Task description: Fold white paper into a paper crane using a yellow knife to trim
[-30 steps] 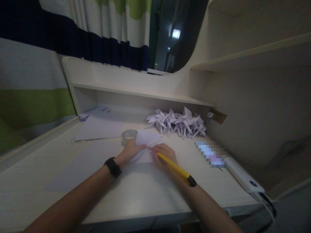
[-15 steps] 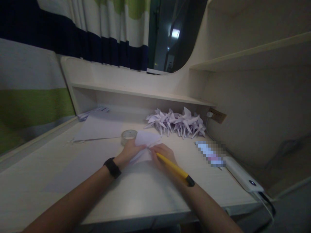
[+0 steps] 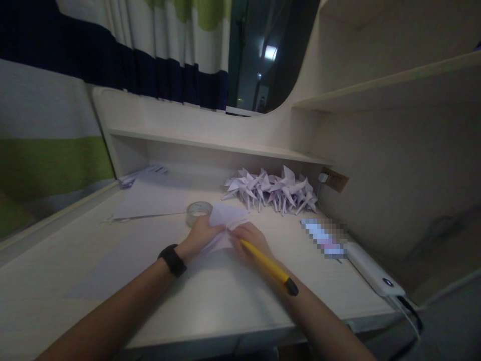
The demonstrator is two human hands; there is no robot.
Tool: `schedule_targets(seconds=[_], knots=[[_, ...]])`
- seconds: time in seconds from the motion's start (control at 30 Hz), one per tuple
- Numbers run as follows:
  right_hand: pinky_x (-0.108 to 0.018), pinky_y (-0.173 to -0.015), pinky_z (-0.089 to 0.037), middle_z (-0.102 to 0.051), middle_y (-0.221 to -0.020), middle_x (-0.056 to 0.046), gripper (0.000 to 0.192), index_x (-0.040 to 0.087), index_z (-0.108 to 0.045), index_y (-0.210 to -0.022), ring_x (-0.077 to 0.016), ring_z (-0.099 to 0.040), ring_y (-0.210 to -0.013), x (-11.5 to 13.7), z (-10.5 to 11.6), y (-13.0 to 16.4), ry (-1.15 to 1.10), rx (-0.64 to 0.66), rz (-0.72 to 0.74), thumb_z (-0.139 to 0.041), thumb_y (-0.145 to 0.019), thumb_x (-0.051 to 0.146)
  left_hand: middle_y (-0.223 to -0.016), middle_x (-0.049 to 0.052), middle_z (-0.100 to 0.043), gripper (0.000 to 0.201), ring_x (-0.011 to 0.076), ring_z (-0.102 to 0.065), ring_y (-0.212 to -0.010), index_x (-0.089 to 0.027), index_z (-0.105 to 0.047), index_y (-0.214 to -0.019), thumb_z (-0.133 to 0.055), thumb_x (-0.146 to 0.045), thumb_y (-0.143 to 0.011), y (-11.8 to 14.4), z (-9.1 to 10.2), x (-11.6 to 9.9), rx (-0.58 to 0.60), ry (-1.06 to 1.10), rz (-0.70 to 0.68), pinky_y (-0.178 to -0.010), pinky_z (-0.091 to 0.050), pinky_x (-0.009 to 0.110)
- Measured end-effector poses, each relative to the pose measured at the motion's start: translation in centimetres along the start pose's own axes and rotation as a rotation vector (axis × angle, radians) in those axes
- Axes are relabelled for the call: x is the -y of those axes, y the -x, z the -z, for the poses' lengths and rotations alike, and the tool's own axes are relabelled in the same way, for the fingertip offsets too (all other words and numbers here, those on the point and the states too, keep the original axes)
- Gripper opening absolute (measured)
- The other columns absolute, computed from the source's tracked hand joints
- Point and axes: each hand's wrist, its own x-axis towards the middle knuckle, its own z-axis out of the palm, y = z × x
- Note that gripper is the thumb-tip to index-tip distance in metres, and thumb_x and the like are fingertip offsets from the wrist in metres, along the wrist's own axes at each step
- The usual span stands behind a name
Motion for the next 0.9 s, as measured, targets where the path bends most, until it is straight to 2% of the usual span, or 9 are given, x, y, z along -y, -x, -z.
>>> schedule_targets(seconds=[0.2,0.5,0.67,0.77,0.9], knots=[[-0.029,-0.075,-0.050,-0.065,-0.082,-0.006,0.013,0.020,-0.059,-0.088,-0.0170,-0.061,-0.081,0.1,0.1,0.0,0.035,0.045,0.045,-0.046,-0.085,0.015,-0.100,0.012,-0.072,0.032,0.0264,-0.067,-0.092,-0.010,-0.069,-0.096,-0.066,-0.016,-0.066,-0.2,-0.1,0.7,-0.013,-0.026,-0.008,-0.089,-0.049,0.038],[-0.028,-0.074,-0.050,-0.065,-0.080,-0.006,0.013,0.018,-0.058,-0.086,-0.0161,-0.060,-0.078,-0.2,-0.2,-0.1,0.027,0.035,0.081,-0.046,-0.084,0.013,-0.096,0.015,-0.072,0.031,0.0270,-0.067,-0.089,-0.007,-0.068,-0.093,-0.067,-0.018,-0.064,0.3,-0.2,-0.2,-0.020,0.030,0.058,-0.086,-0.051,0.040],[-0.029,-0.074,-0.050,-0.065,-0.083,-0.007,0.011,0.018,-0.057,-0.090,-0.0176,-0.060,-0.081,0.0,0.1,0.1,0.047,0.054,0.068,-0.050,-0.083,0.015,-0.102,0.014,-0.071,0.033,0.0258,-0.067,-0.090,-0.008,-0.067,-0.097,-0.066,-0.023,-0.067,0.4,-0.3,-0.3,-0.011,0.059,0.078,-0.086,-0.051,0.038],[-0.033,-0.077,-0.051,-0.065,-0.092,-0.010,0.019,0.017,-0.056,-0.101,-0.0203,-0.061,-0.087,-0.1,0.4,0.3,0.066,0.099,0.057,-0.055,-0.082,0.021,-0.100,0.014,-0.071,0.033,0.0256,-0.067,-0.089,-0.008,-0.068,-0.097,-0.065,-0.026,-0.070,0.2,-0.2,0.1,-0.008,0.004,0.060,-0.085,-0.051,0.038],[-0.036,-0.081,-0.052,-0.065,-0.097,-0.012,0.030,0.015,-0.056,-0.109,-0.0230,-0.061,-0.092,-0.6,0.5,0.6,0.067,0.149,0.066,-0.061,-0.082,0.029,-0.088,0.013,-0.073,0.029,0.0276,-0.067,-0.081,-0.008,-0.070,-0.088,-0.063,-0.031,-0.072,-0.2,0.0,0.5,-0.033,-0.191,0.032,-0.079,-0.052,0.038]])
